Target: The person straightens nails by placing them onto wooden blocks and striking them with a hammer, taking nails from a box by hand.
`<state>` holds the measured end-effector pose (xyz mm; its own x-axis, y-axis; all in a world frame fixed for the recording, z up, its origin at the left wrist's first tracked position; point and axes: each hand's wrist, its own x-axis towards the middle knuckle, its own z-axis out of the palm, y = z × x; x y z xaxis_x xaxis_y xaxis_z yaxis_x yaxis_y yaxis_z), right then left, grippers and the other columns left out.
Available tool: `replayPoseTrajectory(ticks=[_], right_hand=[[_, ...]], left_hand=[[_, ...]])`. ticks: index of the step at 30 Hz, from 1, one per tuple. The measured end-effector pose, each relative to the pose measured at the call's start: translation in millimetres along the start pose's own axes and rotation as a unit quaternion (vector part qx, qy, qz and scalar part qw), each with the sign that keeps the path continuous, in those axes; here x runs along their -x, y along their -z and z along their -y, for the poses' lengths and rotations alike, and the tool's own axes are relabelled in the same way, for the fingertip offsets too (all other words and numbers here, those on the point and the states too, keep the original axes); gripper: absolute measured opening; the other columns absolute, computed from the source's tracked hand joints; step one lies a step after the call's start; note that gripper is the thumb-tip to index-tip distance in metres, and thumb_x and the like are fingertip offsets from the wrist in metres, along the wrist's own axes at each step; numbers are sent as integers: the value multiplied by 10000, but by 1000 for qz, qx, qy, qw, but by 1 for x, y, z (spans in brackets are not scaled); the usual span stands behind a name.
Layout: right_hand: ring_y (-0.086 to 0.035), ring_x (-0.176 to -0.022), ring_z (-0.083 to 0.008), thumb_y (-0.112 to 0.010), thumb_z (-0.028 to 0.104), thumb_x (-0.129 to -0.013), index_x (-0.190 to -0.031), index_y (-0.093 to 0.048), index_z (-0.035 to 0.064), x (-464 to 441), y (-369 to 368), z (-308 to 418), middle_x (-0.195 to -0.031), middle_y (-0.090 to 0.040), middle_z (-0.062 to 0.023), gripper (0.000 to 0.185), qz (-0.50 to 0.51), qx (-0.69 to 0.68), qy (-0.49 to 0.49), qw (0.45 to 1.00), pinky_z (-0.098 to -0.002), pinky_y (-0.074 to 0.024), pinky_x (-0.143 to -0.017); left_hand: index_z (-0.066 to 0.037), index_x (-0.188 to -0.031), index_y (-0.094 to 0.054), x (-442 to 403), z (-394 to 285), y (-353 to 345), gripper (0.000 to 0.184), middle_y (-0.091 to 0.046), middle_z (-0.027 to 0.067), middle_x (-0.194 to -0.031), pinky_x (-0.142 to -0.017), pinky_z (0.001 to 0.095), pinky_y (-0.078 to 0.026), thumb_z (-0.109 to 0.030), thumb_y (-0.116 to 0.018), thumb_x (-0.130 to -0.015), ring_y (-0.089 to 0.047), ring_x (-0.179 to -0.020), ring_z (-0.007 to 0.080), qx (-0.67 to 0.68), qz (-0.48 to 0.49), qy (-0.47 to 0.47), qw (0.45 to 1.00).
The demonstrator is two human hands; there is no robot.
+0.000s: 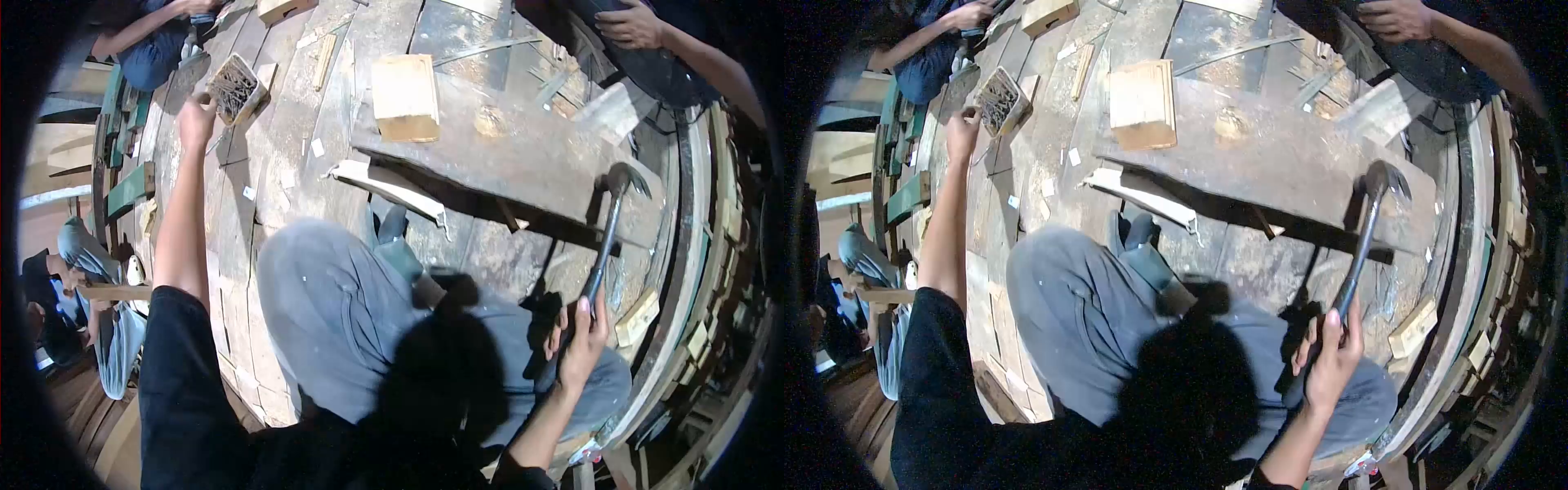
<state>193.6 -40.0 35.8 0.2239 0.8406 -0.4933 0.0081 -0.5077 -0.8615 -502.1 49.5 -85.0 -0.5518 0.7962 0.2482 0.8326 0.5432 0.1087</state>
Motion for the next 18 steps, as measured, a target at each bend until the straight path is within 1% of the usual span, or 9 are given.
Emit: replayPoseTrajectory(ticks=[3, 4, 7, 10, 11, 12, 13, 17, 18], right_hand=[[-411, -401, -83, -510, 209, -1050, -1545, -288, 55, -3, -3, 0, -655, -445, -21, 565, -23, 24, -15, 999, -241, -358, -327], [-409, -401, -87, -506, 193, -1049, -1559, -255, 60, -4, -3, -2, -645, -440, -20, 584, -23, 15, -18, 999, -245, -358, -333], [-406, -395, -95, -513, 171, -1042, -1565, -235, 59, -5, -6, -7, -630, -439, -21, 604, -30, 44, -10, 999, -260, -360, -341], [-444, -429, -108, -516, 67, -1005, -1554, -246, 25, -5, -9, -9, -677, -508, -39, 614, -43, 74, -31, 996, -260, -375, -381], [-462, -449, -107, -522, 54, -993, -1551, -247, 15, -5, -6, -11, -709, -539, -48, 623, -42, 101, -42, 993, -255, -388, -403], [-449, -440, -104, -605, 193, -990, -1546, -270, 24, -4, 3, -25, -750, -533, -53, 671, -43, 137, -20, 989, -251, -367, -392], [-475, -458, -109, -622, 181, -967, -1542, -260, 4, -18, 14, -39, -765, -542, -52, 702, -18, 233, 101, 967, -250, -376, -401], [-522, -535, -109, -610, 110, -929, -1513, -302, -34, -8, 12, -37, -818, -558, -60, 676, -36, 167, 14, 985, -246, -409, -456], [-527, -541, -110, -604, 93, -922, -1507, -311, -40, -8, 11, -35, -821, -559, -61, 667, -36, 148, -4, 988, -246, -412, -460]], left_hand=[[-79, -1150, -698, -10, -47, -10, 357, -690, 171, -1121, -876, 439, -516, -313, -664, -883, -663, -1023, 372, -14, -65, -53, 996], [-104, -1214, -659, -24, -64, -19, 375, -649, 176, -1190, -885, 444, -509, -298, -658, -894, -636, -1064, 379, 35, -19, -77, 996], [-103, -1197, -656, -49, -157, -38, 325, -647, 192, -1188, -908, 446, -501, -223, -653, -894, -624, -1066, 403, 97, 52, -144, 984], [-134, -1300, -606, -104, -205, -103, 426, -627, 174, -1201, -876, 425, -508, -59, -635, -881, -619, -1075, 383, 86, -35, -357, 929], [-91, -1258, -622, -118, -225, -116, 348, -640, 153, -1214, -885, 384, -540, -21, -599, -918, -664, -1056, 316, 64, -9, -345, 937], [-100, -1274, -631, -125, -242, -126, 403, -628, 202, -1240, -948, 396, -511, -59, -619, -874, -631, -1114, 348, 66, 4, -316, 946], [-109, -1290, -640, -131, -254, -136, 461, -616, 252, -1265, -1012, 409, -482, -96, -640, -830, -599, -1171, 379, 67, 17, -288, 955], [-90, -1053, -726, -148, -270, -161, 270, -680, 218, -956, -799, 456, -523, -60, -630, -802, -653, -904, 393, 88, 51, -319, 942], [-83, -1023, -721, -149, -269, -161, 246, -680, 214, -948, -793, 454, -524, -59, -629, -796, -653, -900, 394, 85, 40, -326, 941]])
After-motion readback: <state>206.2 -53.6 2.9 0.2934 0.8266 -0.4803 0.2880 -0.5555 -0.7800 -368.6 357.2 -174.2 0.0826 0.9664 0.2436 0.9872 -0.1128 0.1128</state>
